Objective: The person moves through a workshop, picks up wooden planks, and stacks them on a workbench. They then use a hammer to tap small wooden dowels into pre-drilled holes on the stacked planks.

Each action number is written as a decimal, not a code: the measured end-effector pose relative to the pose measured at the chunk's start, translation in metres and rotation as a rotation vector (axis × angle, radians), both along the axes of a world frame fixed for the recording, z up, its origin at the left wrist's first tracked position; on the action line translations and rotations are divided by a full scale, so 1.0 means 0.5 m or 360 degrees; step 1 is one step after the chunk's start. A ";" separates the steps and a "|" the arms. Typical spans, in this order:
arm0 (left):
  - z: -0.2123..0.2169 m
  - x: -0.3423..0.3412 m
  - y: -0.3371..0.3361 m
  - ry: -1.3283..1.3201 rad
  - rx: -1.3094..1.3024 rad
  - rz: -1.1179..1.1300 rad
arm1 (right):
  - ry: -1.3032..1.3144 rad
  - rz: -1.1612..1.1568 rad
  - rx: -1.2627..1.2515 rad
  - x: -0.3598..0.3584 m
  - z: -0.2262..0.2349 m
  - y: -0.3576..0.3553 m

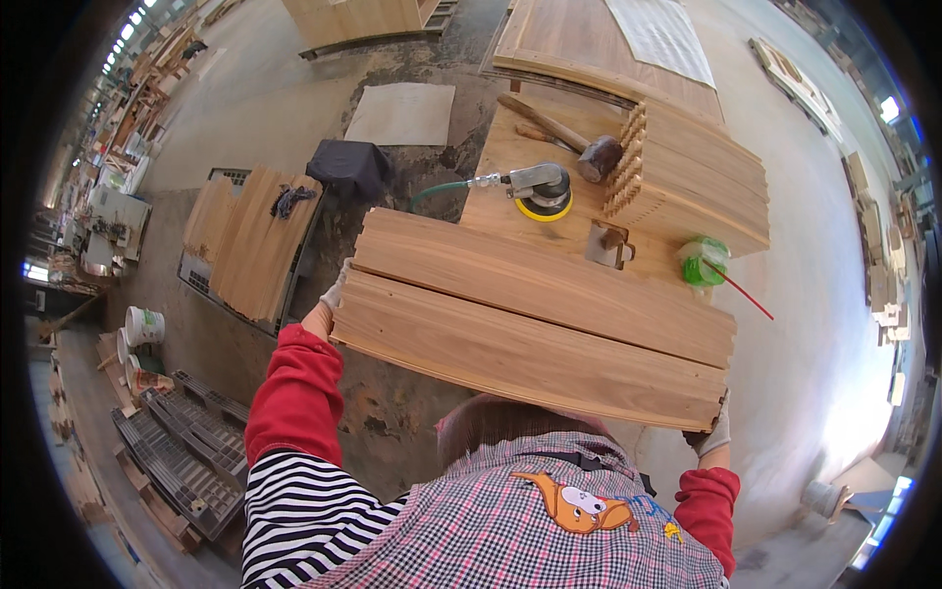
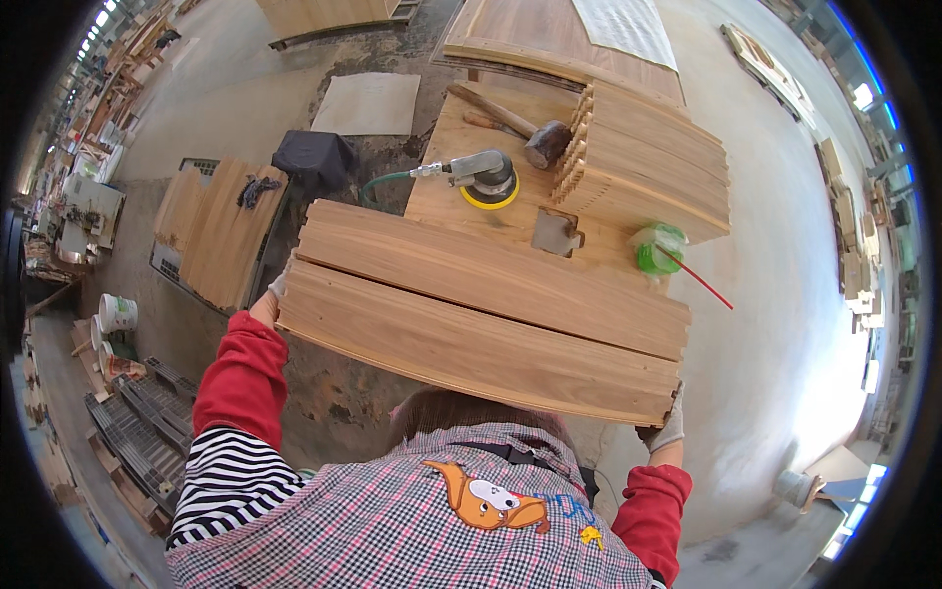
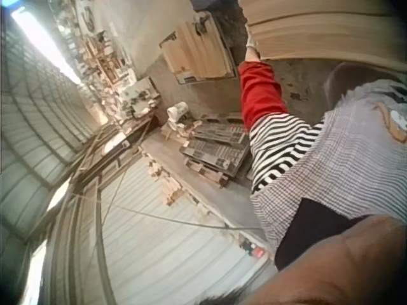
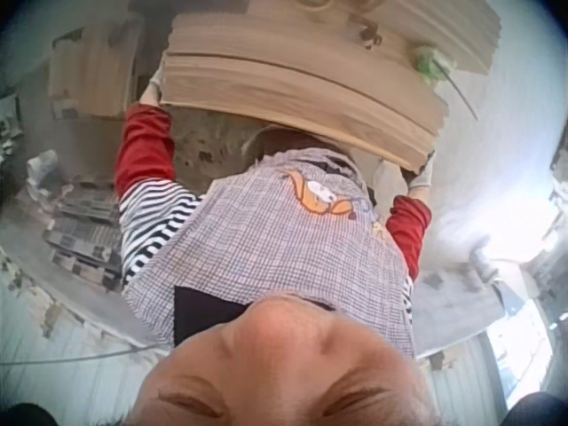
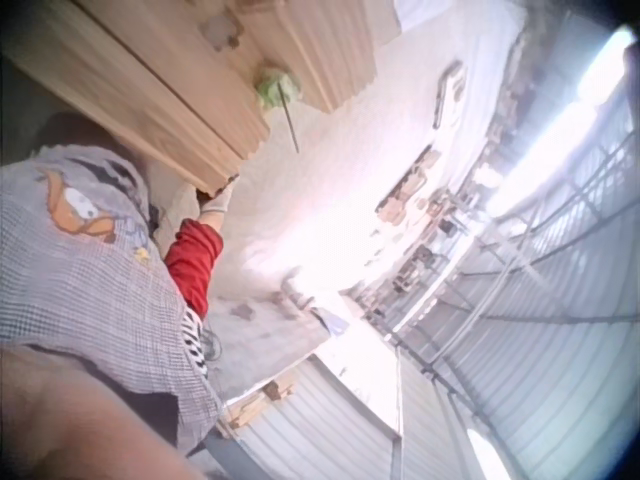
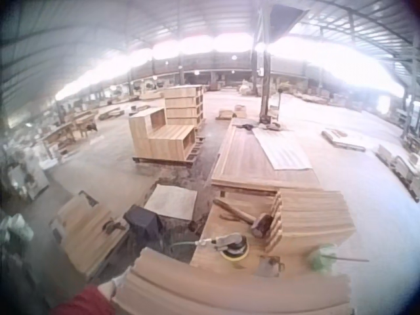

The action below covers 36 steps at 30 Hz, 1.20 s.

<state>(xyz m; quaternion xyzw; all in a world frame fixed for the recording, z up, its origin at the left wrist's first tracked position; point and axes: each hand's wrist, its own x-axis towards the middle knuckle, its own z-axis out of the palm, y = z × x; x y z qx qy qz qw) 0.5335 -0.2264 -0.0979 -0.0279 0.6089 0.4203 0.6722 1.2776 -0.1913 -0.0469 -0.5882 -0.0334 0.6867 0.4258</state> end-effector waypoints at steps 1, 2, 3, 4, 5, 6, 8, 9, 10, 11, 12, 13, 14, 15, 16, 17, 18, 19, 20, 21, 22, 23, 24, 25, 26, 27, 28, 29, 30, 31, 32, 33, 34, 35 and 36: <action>-0.006 0.003 0.013 -0.0044 0.0010 -0.0001 | -0.0073 0.0041 -0.0047 0.010 -0.007 0.003; -0.011 0.006 0.021 -0.0075 0.0012 -0.0004 | -0.0144 0.0083 -0.0094 0.025 -0.017 0.004; -0.014 0.008 0.025 -0.0092 0.0008 -0.0009 | -0.0208 0.0122 -0.0143 0.025 -0.020 0.006; -0.015 0.009 0.028 -0.0104 0.0002 -0.0016 | -0.0225 0.0136 -0.0169 0.026 -0.022 0.009; -0.016 0.011 0.026 -0.0111 -0.0008 -0.0018 | -0.0240 0.0150 -0.0196 0.029 -0.019 0.011; -0.014 0.013 0.034 -0.0114 -0.0005 -0.0032 | -0.0256 0.0154 -0.0214 0.024 -0.010 0.011; -0.004 0.010 0.037 -0.0124 0.0000 -0.0041 | -0.0291 0.0143 -0.0276 0.027 -0.004 0.015; -0.001 0.011 0.036 -0.0126 -0.0009 -0.0045 | -0.0310 0.0145 -0.0321 0.027 -0.002 0.016; 0.002 0.011 0.034 -0.0127 -0.0019 -0.0048 | -0.0320 0.0157 -0.0346 0.025 0.000 0.016; 0.005 0.008 0.032 -0.0122 -0.0030 -0.0048 | -0.0330 0.0170 -0.0371 0.021 0.003 0.015; 0.005 0.009 0.030 -0.0124 -0.0040 -0.0045 | -0.0346 0.0184 -0.0395 0.015 0.013 0.017; 0.006 0.007 0.031 -0.0128 -0.0043 -0.0040 | -0.0353 0.0156 -0.0387 0.005 0.022 0.019; 0.004 0.007 0.034 -0.0136 -0.0050 -0.0044 | -0.0362 0.0128 -0.0378 -0.007 0.030 0.019; 0.002 0.005 0.033 -0.0138 -0.0050 -0.0043 | -0.0370 0.0102 -0.0364 -0.016 0.034 0.021; 0.001 0.004 0.042 -0.0140 -0.0048 -0.0061 | -0.0396 0.0105 -0.0299 0.005 0.016 0.028; -0.003 0.005 0.048 -0.0148 -0.0045 -0.0076 | -0.0421 0.0108 -0.0233 0.039 -0.011 0.041; -0.004 0.001 0.050 -0.0142 -0.0049 -0.0083 | -0.0439 0.0118 -0.0170 0.057 -0.032 0.049; -0.003 -0.003 0.056 -0.0128 -0.0047 -0.0097 | -0.0397 0.0143 -0.0135 0.043 -0.028 0.065; 0.000 -0.010 0.052 -0.0113 -0.0054 -0.0105 | -0.0356 0.0166 -0.0098 0.029 -0.025 0.093; 0.000 -0.014 0.056 -0.0102 -0.0060 -0.0121 | -0.0321 0.0176 -0.0062 0.010 -0.014 0.120; -0.001 -0.015 0.063 -0.0089 -0.0065 -0.0139 | -0.0312 0.0180 -0.0051 0.007 -0.006 0.134; 0.002 -0.020 0.053 -0.0079 -0.0080 -0.0145 | -0.0302 0.0179 -0.0063 0.005 -0.004 0.136; 0.007 -0.023 0.053 -0.0060 -0.0088 -0.0158 | -0.0303 0.0181 -0.0097 0.009 -0.006 0.135; 0.010 -0.026 0.053 -0.0044 -0.0092 -0.0166 | -0.0304 0.0180 -0.0132 0.015 -0.009 0.134; 0.013 -0.031 0.047 -0.0023 -0.0104 -0.0173 | -0.0303 0.0177 -0.0154 0.020 -0.009 0.133; 0.017 -0.037 0.038 0.0002 -0.0115 -0.0175 | -0.0294 0.0175 -0.0182 0.026 -0.011 0.129; 0.015 -0.042 0.029 0.0018 -0.0129 -0.0173 | -0.0298 0.0181 -0.0207 0.028 -0.008 0.130; 0.013 -0.044 0.019 0.0030 -0.0140 -0.0173 | -0.0289 0.0188 -0.0227 0.028 -0.009 0.132; 0.013 -0.050 0.010 0.0055 -0.0157 -0.0166 | -0.0279 0.0199 -0.0251 0.027 -0.011 0.136; 0.013 -0.050 0.001 0.0072 -0.0169 -0.0156 | -0.0268 0.0205 -0.0268 0.027 -0.010 0.138; 0.010 -0.051 -0.002 0.0086 -0.0182 -0.0155 | -0.0263 0.0212 -0.0283 0.028 -0.010 0.139; 0.010 -0.051 -0.011 0.0103 -0.0196 -0.0152 | -0.0249 0.0218 -0.0296 0.028 -0.010 0.140; 0.009 -0.052 -0.016 0.0119 -0.0204 -0.0148 | -0.0239 0.0214 -0.0306 0.032 -0.008 0.137; 0.002 -0.045 -0.009 0.0120 -0.0214 -0.0155 | -0.0240 0.0210 -0.0314 0.039 -0.005 0.136; 0.002 -0.039 -0.007 0.0130 -0.0224 -0.0154 | -0.0229 0.0212 -0.0318 0.043 -0.006 0.139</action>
